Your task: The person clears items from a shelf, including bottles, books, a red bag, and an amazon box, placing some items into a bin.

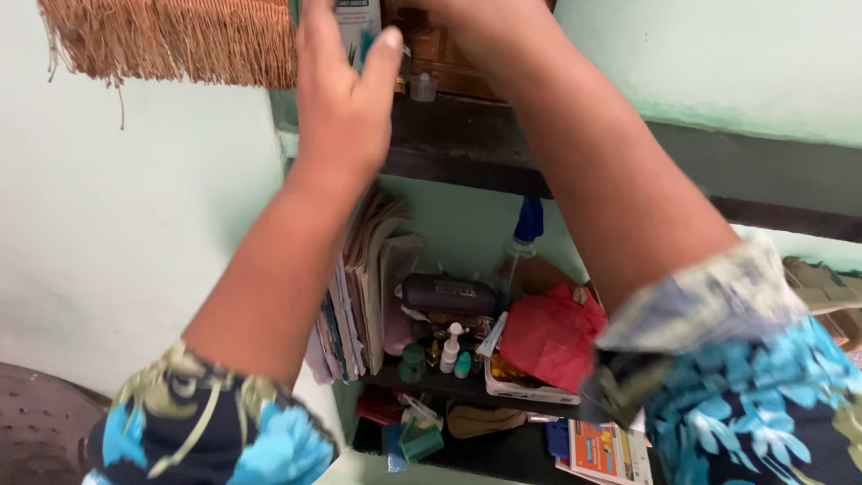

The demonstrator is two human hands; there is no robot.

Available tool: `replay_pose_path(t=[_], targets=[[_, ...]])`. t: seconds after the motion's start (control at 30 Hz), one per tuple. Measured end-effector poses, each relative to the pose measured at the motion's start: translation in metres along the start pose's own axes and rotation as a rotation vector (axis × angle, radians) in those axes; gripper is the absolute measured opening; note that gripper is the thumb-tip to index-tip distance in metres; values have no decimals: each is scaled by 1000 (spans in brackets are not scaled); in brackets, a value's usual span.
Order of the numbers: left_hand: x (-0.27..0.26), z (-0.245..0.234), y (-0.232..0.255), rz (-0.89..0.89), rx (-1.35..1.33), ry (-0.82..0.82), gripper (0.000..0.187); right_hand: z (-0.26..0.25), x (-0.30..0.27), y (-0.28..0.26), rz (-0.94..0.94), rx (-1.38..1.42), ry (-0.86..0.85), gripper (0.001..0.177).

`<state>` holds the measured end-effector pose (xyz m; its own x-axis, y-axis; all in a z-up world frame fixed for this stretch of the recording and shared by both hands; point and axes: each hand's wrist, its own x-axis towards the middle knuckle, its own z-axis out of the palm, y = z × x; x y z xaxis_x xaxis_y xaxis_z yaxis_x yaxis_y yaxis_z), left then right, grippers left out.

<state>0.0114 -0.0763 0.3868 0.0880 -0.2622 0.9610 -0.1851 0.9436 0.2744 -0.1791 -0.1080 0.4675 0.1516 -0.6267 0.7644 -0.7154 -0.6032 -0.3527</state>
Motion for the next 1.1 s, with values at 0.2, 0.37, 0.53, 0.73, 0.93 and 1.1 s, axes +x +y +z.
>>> replay_pose_path(t=[0.2,0.37,0.53,0.73,0.93,1.1], targets=[[17,16,-55,-164,179,37,54,62,83,66,131,252,-173,30],[4,13,-71,3,59,61,55,77,72,43,127,684,-256,38],[2,7,-63,-68,0,48,53,69,57,16,64,638,-274,38],[4,2,-59,-66,-31,50,50,55,38,-9,3,651,-253,41],[7,4,-61,-213,-21,58,51,29,29,-15,215,697,-167,40],[8,3,-64,-261,-54,43,54,-30,0,-1,94,578,-67,32]])
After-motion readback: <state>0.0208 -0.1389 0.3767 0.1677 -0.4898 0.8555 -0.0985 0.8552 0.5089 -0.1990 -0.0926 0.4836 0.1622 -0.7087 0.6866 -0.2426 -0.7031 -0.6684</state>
